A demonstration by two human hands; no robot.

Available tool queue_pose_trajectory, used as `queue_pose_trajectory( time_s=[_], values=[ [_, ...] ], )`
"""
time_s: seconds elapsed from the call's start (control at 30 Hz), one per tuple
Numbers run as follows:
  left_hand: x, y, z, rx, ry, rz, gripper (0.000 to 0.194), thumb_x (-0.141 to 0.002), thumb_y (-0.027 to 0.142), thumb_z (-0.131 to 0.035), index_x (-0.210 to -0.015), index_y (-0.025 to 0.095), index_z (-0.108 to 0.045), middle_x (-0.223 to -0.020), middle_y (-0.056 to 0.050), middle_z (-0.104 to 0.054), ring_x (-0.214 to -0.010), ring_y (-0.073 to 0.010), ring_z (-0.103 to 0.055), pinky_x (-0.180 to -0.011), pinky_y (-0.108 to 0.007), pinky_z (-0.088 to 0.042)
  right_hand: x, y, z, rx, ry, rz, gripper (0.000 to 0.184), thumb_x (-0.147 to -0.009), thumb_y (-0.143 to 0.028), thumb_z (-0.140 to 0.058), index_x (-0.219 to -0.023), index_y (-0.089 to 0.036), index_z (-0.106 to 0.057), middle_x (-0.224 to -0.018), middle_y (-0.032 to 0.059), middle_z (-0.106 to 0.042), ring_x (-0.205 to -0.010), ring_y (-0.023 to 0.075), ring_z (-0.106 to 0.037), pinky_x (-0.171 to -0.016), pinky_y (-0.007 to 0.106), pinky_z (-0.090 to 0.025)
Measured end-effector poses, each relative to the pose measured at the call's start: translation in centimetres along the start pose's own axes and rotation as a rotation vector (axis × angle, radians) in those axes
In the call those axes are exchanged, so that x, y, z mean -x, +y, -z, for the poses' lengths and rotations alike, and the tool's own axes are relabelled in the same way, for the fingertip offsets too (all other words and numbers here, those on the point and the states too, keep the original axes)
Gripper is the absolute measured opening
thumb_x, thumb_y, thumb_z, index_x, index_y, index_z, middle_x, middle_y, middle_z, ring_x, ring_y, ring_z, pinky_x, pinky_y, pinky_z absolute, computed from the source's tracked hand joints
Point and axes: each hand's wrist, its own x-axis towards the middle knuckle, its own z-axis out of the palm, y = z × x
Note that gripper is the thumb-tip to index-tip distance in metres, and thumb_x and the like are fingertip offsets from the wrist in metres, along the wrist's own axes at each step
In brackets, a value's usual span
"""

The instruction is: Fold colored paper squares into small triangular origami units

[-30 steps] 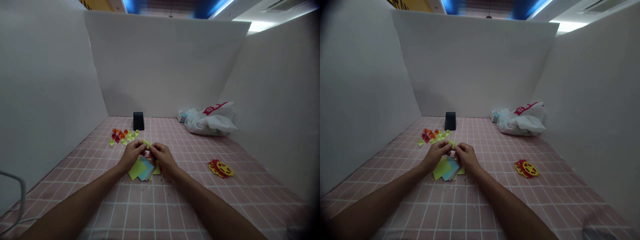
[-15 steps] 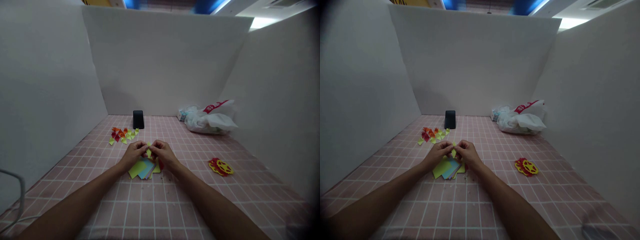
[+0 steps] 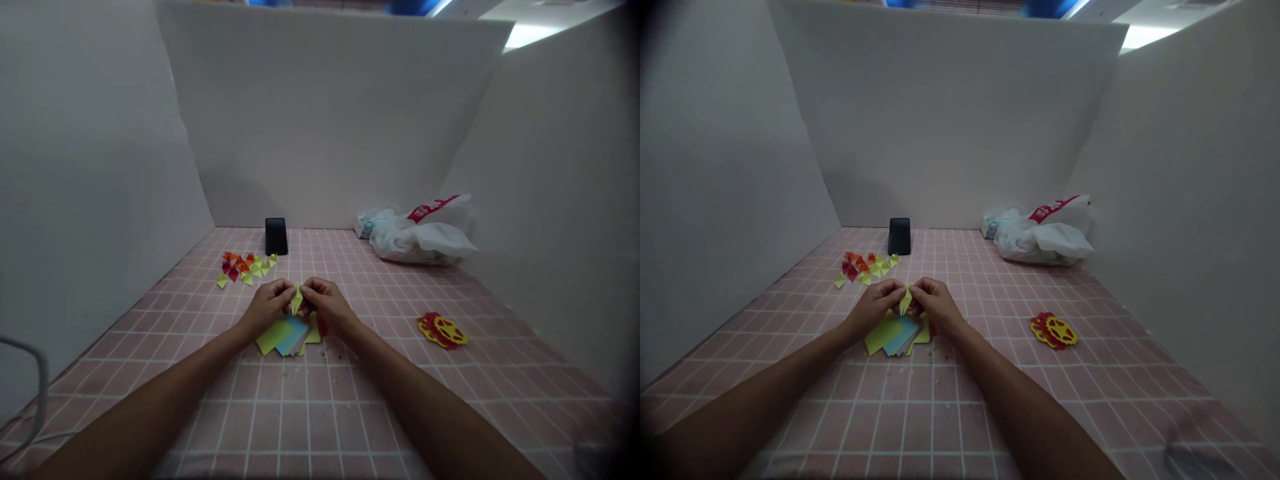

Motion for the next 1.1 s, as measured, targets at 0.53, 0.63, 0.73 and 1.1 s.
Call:
queue_pose_trajectory(
  time_s=[0.53, 0.63, 0.73, 1.1],
  values=[
    [0.2, -0.1, -0.3, -0.028, -0.014, -0.001, 0.028, -0.085, 0.041, -0.053, -0.075, 0.016, -0.059, -0.059, 0.003, -0.052, -0.054, -0.0112, -0.048, -0.054, -0.023, -0.038, 0.1, -0.1, -0.5, 0.336, 0.14, 0.156, 0.021, -0.077, -0.033, -0.056, -0.062, -0.019, -0.051, -0.048, -0.0046, -0.051, -0.041, 0.0088, -0.046, -0.04, 0.02, -0.035],
    [0.2, 0.0, -0.3, -0.046, -0.016, -0.017, 0.028, -0.084, 0.041, -0.054, -0.074, 0.016, -0.059, -0.059, 0.003, -0.052, -0.054, -0.0112, -0.048, -0.055, -0.023, -0.038, 0.2, -0.3, -0.5, 0.451, 0.177, 0.226, 0.02, -0.078, -0.028, -0.056, -0.061, -0.019, -0.052, -0.05, -0.004, -0.051, -0.045, 0.0095, -0.048, -0.044, 0.021, -0.036],
    [0.1, 0.2, -0.2, -0.055, -0.017, -0.028, 0.026, -0.083, 0.04, -0.055, -0.072, 0.016, -0.059, -0.058, 0.003, -0.052, -0.054, -0.011, -0.047, -0.054, -0.023, -0.037, 0.3, -0.5, -0.4, 0.437, 0.145, 0.222, 0.02, -0.079, -0.028, -0.056, -0.062, -0.019, -0.052, -0.051, -0.0042, -0.051, -0.045, 0.0097, -0.049, -0.043, 0.021, -0.036],
    [0.0, -0.1, 0.2, -0.072, -0.216, -0.035, 0.024, -0.085, 0.036, -0.051, -0.077, 0.016, -0.061, -0.064, 0.001, -0.056, -0.055, -0.0113, -0.048, -0.052, -0.022, -0.037, 0.0, -0.8, 0.7, 0.121, -0.062, 0.092, 0.024, -0.072, -0.036, -0.068, -0.07, -0.018, -0.052, -0.053, -0.0065, -0.05, -0.042, 0.0068, -0.047, -0.042, 0.019, -0.038]
  ],
)
